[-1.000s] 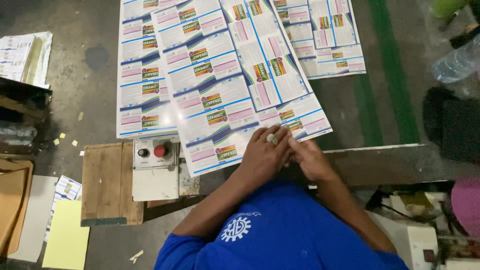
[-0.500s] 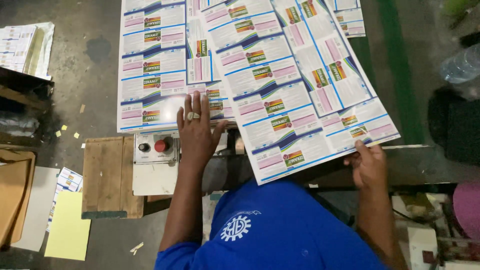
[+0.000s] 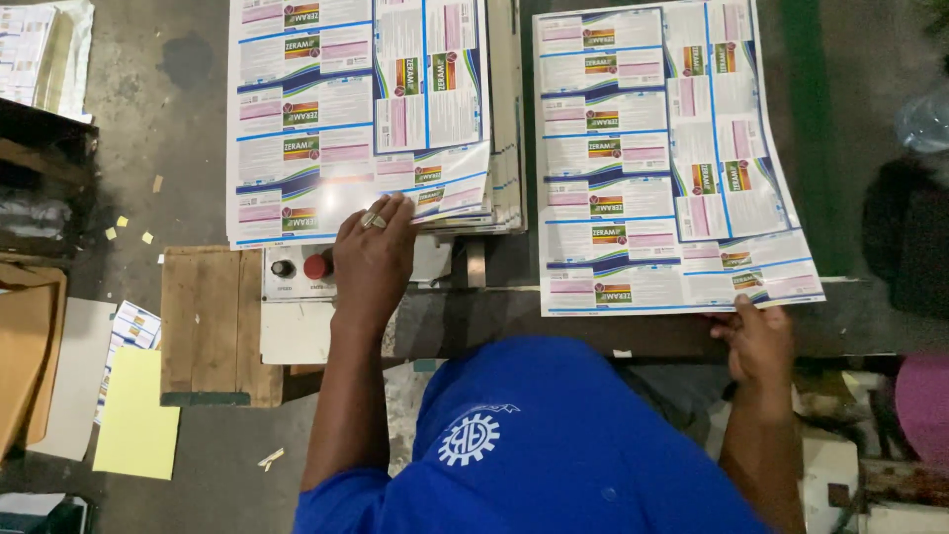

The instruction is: The person sorts through a stack of printed paper sheets on a table, separating them into smaller piles. They handle the sheets by hand, moving them from one side to the other. Towards the end, the person picks up a plastic water bottle and opens the cap.

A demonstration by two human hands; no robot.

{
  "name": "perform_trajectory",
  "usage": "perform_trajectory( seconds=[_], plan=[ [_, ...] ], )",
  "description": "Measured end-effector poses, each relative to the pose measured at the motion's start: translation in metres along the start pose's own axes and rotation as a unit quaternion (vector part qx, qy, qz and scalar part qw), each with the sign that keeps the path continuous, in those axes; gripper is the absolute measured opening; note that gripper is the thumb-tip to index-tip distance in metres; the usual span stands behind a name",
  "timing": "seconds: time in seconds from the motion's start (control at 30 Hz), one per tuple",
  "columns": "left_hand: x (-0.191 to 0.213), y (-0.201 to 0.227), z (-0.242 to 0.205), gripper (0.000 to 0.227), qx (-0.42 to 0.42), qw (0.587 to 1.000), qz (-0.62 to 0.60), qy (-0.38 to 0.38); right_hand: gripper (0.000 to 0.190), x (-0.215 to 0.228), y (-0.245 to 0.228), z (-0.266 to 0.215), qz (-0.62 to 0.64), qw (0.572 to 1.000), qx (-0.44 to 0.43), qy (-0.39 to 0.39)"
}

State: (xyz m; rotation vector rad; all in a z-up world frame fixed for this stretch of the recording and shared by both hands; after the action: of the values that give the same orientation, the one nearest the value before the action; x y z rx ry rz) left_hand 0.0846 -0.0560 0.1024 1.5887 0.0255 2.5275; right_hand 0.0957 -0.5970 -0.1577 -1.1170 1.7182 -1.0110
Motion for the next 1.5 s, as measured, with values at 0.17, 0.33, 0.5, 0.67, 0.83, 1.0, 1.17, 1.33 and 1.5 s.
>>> perform_trajectory(
  seconds=[0.17, 0.33, 0.5, 0.67, 0.83, 1.0, 1.17, 1.33, 1.5],
  plan=[
    [0.01, 0.005, 0.006, 0.024, 0.005, 0.998, -0.044, 0.052, 0.024, -0.043, -0.008, 0.031, -0.023, 1.0, -0.003, -0.016],
    [0.01, 0.008, 0.006, 0.023, 0.013, 0.997, -0.053, 0.056, 0.024, -0.082, -0.024, 0.094, -0.032, 0.999, -0.001, -0.024],
    [0.01, 0.008, 0.006, 0.023, 0.02, 0.997, -0.047, 0.065, 0.033, -0.126, -0.062, 0.115, -0.015, 0.999, -0.005, -0.043],
    [0.018, 0.022, 0.008, 0.025, -0.003, 0.993, -0.07, 0.096, 0.052, -0.139, -0.046, 0.09, -0.004, 0.998, -0.024, -0.057],
    [-0.004, 0.062, 0.012, 0.026, -0.066, 0.983, -0.132, 0.106, 0.059, -0.183, -0.026, 0.026, -0.041, 0.988, -0.072, -0.128],
    [-0.026, 0.128, 0.019, 0.031, -0.148, 0.973, -0.174, 0.027, 0.056, -0.245, -0.032, -0.039, -0.049, 0.912, -0.047, -0.404],
    [0.004, 0.16, 0.029, 0.04, -0.195, 0.952, -0.235, 0.009, 0.039, -0.243, -0.039, -0.043, 0.096, 0.939, -0.074, -0.321],
    [0.122, 0.152, 0.058, 0.038, -0.265, 0.833, -0.479, -0.077, 0.022, -0.196, -0.054, -0.024, 0.155, 0.958, -0.038, -0.24],
    [0.159, 0.139, 0.02, 0.028, -0.513, 0.503, -0.664, -0.205, 0.016, -0.133, -0.059, -0.014, 0.149, 0.978, 0.037, -0.141]
  ],
)
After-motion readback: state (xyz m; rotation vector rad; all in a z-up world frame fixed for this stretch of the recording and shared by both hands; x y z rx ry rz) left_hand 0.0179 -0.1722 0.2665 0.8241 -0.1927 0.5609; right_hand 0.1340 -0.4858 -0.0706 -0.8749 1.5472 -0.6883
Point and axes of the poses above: each hand's wrist, its own z-axis towards the middle knuckle, its own x-axis out of the back of the hand, y = z × x, the point moved 5 cm from there along z, towards the middle knuckle, and after that the axes turned 2 degrees about z, right-handed, at the moved point
